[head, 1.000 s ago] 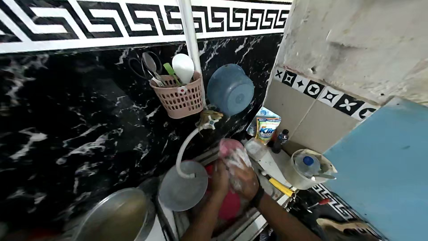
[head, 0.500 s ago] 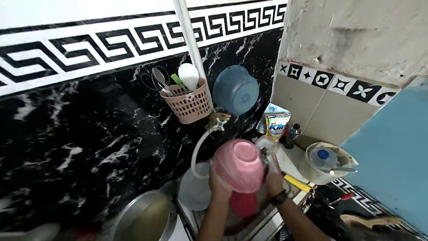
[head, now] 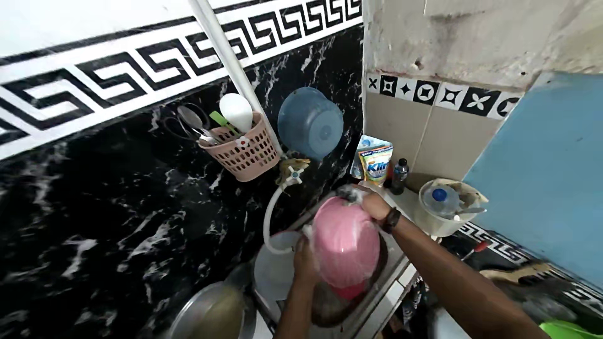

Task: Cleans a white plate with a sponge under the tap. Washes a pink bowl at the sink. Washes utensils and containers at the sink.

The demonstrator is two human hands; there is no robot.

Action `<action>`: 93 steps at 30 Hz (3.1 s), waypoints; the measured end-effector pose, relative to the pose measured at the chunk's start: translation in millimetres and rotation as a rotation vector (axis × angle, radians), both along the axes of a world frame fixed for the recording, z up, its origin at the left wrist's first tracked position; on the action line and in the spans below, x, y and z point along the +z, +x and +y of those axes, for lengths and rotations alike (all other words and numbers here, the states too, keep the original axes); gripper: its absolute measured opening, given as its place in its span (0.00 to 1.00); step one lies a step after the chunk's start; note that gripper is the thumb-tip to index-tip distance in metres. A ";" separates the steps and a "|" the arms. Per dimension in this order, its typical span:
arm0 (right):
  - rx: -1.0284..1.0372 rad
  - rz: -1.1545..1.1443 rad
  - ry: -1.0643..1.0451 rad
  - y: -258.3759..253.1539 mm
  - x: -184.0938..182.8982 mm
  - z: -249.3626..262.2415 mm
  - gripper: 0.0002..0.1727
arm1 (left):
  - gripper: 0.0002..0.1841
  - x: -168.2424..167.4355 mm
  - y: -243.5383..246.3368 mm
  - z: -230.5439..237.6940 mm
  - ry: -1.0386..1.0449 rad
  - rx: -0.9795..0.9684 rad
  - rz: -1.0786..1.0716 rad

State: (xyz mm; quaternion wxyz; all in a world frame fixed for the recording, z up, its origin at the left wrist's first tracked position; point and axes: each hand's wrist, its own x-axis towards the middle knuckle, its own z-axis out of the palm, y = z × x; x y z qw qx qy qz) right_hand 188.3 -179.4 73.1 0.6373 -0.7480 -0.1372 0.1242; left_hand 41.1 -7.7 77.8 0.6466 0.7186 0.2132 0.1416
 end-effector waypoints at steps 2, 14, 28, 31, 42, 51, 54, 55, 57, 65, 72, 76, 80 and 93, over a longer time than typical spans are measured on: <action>-0.224 0.176 0.140 -10.9 -23.3 -4.1 0.20 | 0.25 -14.2 12.2 11.1 -0.114 0.101 -0.042; -0.220 -0.304 0.136 -65.1 -1.1 -42.1 0.17 | 0.35 -63.1 25.0 5.7 -0.456 -0.127 0.278; 0.227 -0.310 -0.483 -65.4 -68.3 -30.4 0.27 | 0.25 -93.8 -12.9 15.1 -0.337 -0.041 0.298; 0.065 -0.134 -0.317 -40.4 -74.7 -12.2 0.26 | 0.28 -101.7 -14.5 5.8 -0.231 -0.021 0.257; 0.562 -0.213 -0.823 -57.3 -58.3 24.9 0.30 | 0.27 -103.0 -12.5 -13.7 -0.331 0.138 0.023; 0.574 -0.324 -1.005 -28.0 -42.8 35.4 0.33 | 0.27 -93.9 -19.1 -31.0 -0.266 0.100 0.051; 0.806 -0.234 -0.562 -61.4 -53.4 47.1 0.28 | 0.28 -94.4 -11.1 -12.2 -0.247 0.137 0.027; 0.910 -0.206 -0.502 -62.0 -55.0 45.0 0.25 | 0.29 -94.7 -12.2 -4.4 -0.232 0.128 0.030; 0.971 -0.271 -0.479 -58.4 -50.3 43.6 0.22 | 0.29 -100.6 -14.9 -2.8 -0.234 0.111 0.053; 0.946 -0.645 -1.145 24.5 -21.2 18.8 0.28 | 0.32 -96.1 -17.3 -2.7 -0.281 0.132 0.063; 0.834 -0.359 -0.946 -67.1 -67.5 -13.6 0.37 | 0.31 -87.4 7.1 -15.0 -0.243 0.275 0.005; 0.744 -0.311 -0.769 -92.8 -51.4 18.6 0.35 | 0.27 -73.8 21.6 -30.0 -0.067 0.268 0.248; 0.998 -0.546 -1.025 -16.2 -61.6 -26.4 0.33 | 0.28 -78.2 19.9 -8.0 -0.331 0.281 0.121; 0.939 -0.606 -0.916 -44.8 -57.0 -1.8 0.25 | 0.18 -67.1 13.8 -28.5 -0.350 0.302 0.326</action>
